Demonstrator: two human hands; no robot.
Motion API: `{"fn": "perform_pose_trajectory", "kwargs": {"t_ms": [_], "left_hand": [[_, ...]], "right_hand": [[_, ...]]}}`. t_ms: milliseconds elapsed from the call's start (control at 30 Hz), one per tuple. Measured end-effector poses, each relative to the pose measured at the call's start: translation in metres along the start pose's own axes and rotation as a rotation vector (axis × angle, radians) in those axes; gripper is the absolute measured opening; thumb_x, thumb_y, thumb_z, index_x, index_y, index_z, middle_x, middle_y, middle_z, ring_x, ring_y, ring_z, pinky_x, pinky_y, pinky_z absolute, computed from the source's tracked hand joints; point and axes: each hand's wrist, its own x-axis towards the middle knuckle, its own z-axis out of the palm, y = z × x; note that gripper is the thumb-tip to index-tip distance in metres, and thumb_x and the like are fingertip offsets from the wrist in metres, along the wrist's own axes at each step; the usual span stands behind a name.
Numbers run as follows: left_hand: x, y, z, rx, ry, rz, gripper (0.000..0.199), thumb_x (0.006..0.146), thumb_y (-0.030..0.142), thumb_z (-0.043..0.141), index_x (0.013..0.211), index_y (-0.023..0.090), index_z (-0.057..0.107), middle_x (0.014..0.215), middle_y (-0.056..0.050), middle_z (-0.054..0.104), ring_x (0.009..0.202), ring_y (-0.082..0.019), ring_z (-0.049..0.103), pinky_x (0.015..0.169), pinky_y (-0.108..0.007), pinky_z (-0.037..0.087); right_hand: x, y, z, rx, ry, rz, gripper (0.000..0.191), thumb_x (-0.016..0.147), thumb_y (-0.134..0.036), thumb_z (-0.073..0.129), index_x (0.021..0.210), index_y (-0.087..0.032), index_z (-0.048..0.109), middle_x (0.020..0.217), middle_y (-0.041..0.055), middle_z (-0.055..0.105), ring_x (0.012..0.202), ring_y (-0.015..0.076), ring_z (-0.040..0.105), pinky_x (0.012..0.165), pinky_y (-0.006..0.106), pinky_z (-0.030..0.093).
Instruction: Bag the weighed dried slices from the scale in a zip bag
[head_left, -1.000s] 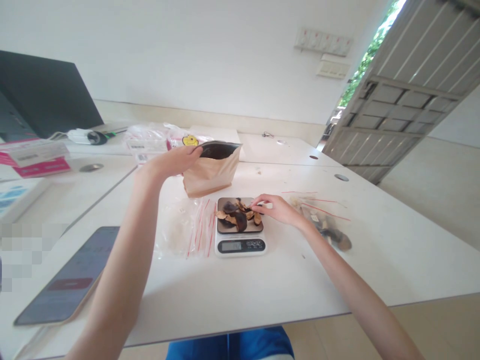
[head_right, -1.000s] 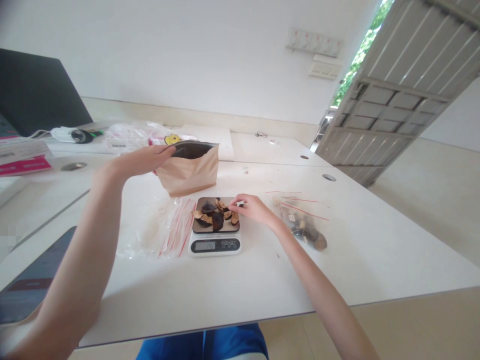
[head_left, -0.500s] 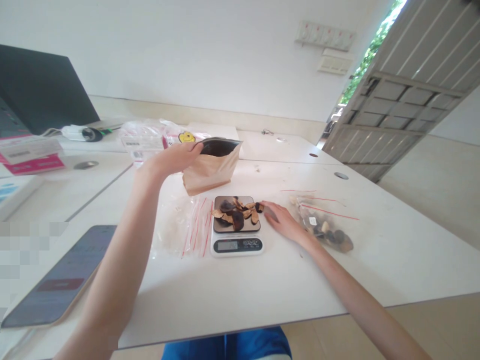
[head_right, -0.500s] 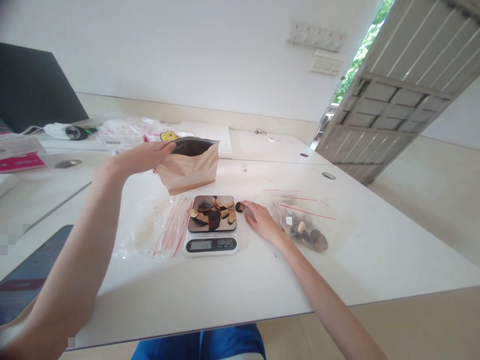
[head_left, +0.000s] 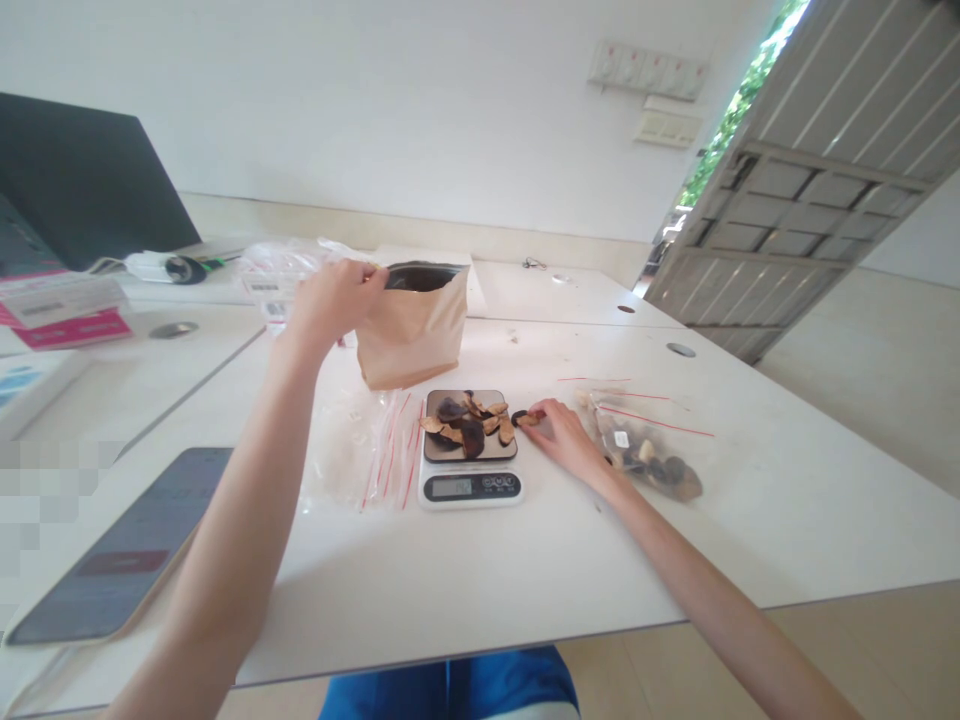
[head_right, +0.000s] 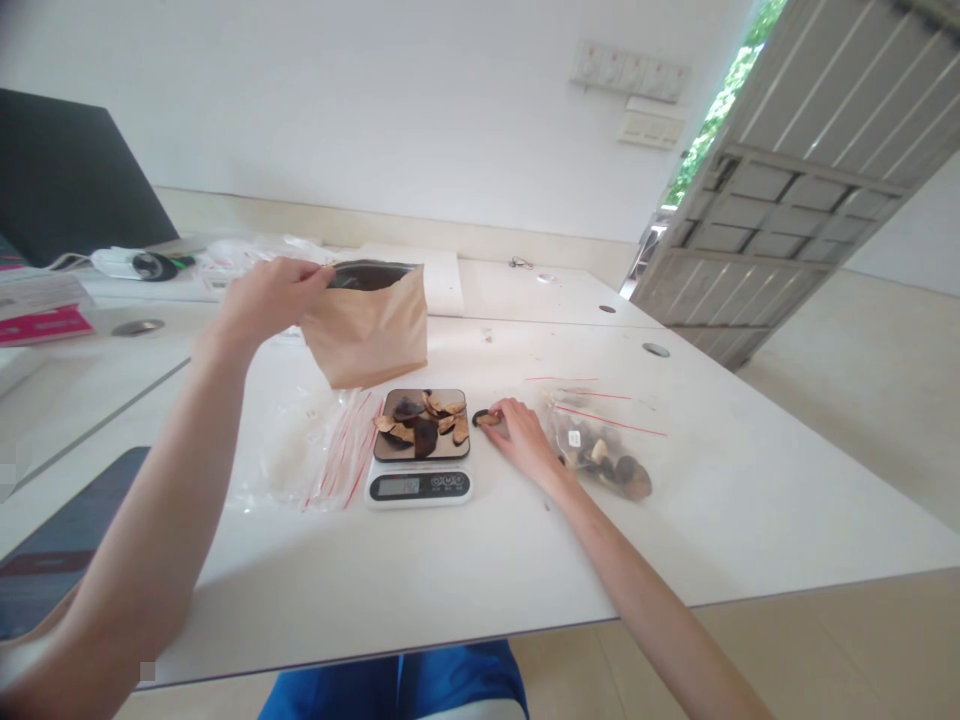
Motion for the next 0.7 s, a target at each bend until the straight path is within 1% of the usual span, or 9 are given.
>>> {"fn": "perform_pose_trajectory", "kwargs": {"t_ms": [67, 200, 300, 367, 433, 533, 633, 700], "left_hand": [[0.000, -0.002, 0.000, -0.041, 0.048, -0.066, 0.066, 0.090, 0.056, 0.016, 0.109, 0.015, 0.063, 0.093, -0.001, 0.072, 0.110, -0.025, 0.057, 0.079, -0.038, 0.042], [0.001, -0.003, -0.001, -0.105, 0.182, -0.185, 0.057, 0.094, 0.048, 0.017, 0.110, 0.017, 0.062, 0.115, -0.006, 0.067, 0.109, -0.028, 0.056, 0.082, -0.042, 0.041], [0.000, -0.002, -0.002, -0.112, 0.222, -0.225, 0.054, 0.097, 0.043, 0.015, 0.114, 0.015, 0.058, 0.120, -0.009, 0.063, 0.113, -0.029, 0.053, 0.086, -0.042, 0.039], [-0.001, 0.000, -0.003, -0.107, 0.275, -0.236, 0.050, 0.097, 0.039, 0.016, 0.116, 0.013, 0.054, 0.121, -0.010, 0.061, 0.113, -0.027, 0.053, 0.089, -0.040, 0.039], [-0.003, 0.002, -0.005, -0.121, 0.357, -0.207, 0.043, 0.097, 0.032, 0.019, 0.116, 0.012, 0.051, 0.122, -0.011, 0.058, 0.111, -0.023, 0.054, 0.092, -0.037, 0.040], [-0.007, 0.006, -0.009, -0.167, 0.452, -0.114, 0.036, 0.096, 0.023, 0.022, 0.114, 0.010, 0.050, 0.122, -0.010, 0.055, 0.106, -0.016, 0.055, 0.096, -0.030, 0.040], [-0.011, 0.010, -0.013, -0.171, 0.471, -0.031, 0.035, 0.095, 0.018, 0.021, 0.112, 0.010, 0.051, 0.119, -0.009, 0.056, 0.103, -0.013, 0.055, 0.096, -0.025, 0.039], [-0.013, 0.011, -0.015, -0.184, 0.455, 0.034, 0.035, 0.095, 0.017, 0.021, 0.110, 0.009, 0.052, 0.117, -0.009, 0.057, 0.102, -0.013, 0.054, 0.094, -0.025, 0.041]], "right_hand": [[0.000, -0.001, -0.001, 0.003, 0.006, 0.011, 0.015, 0.086, -0.034, 0.053, 0.092, -0.020, 0.052, 0.093, 0.0080, 0.063, 0.091, 0.0236, 0.058, 0.083, 0.038, 0.045], [0.000, -0.003, -0.003, 0.028, 0.008, 0.007, 0.013, 0.086, -0.032, 0.052, 0.092, -0.020, 0.051, 0.094, 0.0083, 0.063, 0.092, 0.0236, 0.058, 0.083, 0.038, 0.045], [0.000, -0.002, -0.003, 0.038, 0.005, -0.008, 0.013, 0.087, -0.030, 0.051, 0.094, -0.020, 0.051, 0.096, 0.0088, 0.063, 0.094, 0.0237, 0.058, 0.086, 0.038, 0.045], [-0.001, -0.001, -0.003, 0.038, 0.007, -0.021, 0.013, 0.087, -0.028, 0.050, 0.096, -0.019, 0.052, 0.097, 0.0092, 0.062, 0.096, 0.0236, 0.058, 0.088, 0.038, 0.045], [-0.001, 0.000, -0.002, 0.029, 0.009, -0.035, 0.014, 0.088, -0.027, 0.047, 0.099, -0.019, 0.052, 0.099, 0.0095, 0.061, 0.098, 0.0236, 0.057, 0.089, 0.039, 0.045], [-0.002, 0.000, -0.001, 0.006, 0.003, -0.058, 0.018, 0.088, -0.023, 0.044, 0.102, -0.018, 0.054, 0.103, 0.0101, 0.060, 0.101, 0.0238, 0.056, 0.091, 0.040, 0.045], [-0.003, -0.004, -0.003, -0.006, 0.028, -0.074, 0.024, 0.090, -0.022, 0.041, 0.109, -0.018, 0.055, 0.108, 0.0113, 0.057, 0.106, 0.0237, 0.054, 0.095, 0.041, 0.043], [-0.003, -0.008, -0.006, 0.010, 0.068, -0.079, 0.028, 0.092, -0.024, 0.038, 0.114, -0.019, 0.056, 0.113, 0.0116, 0.055, 0.112, 0.0231, 0.051, 0.100, 0.041, 0.040]]}}
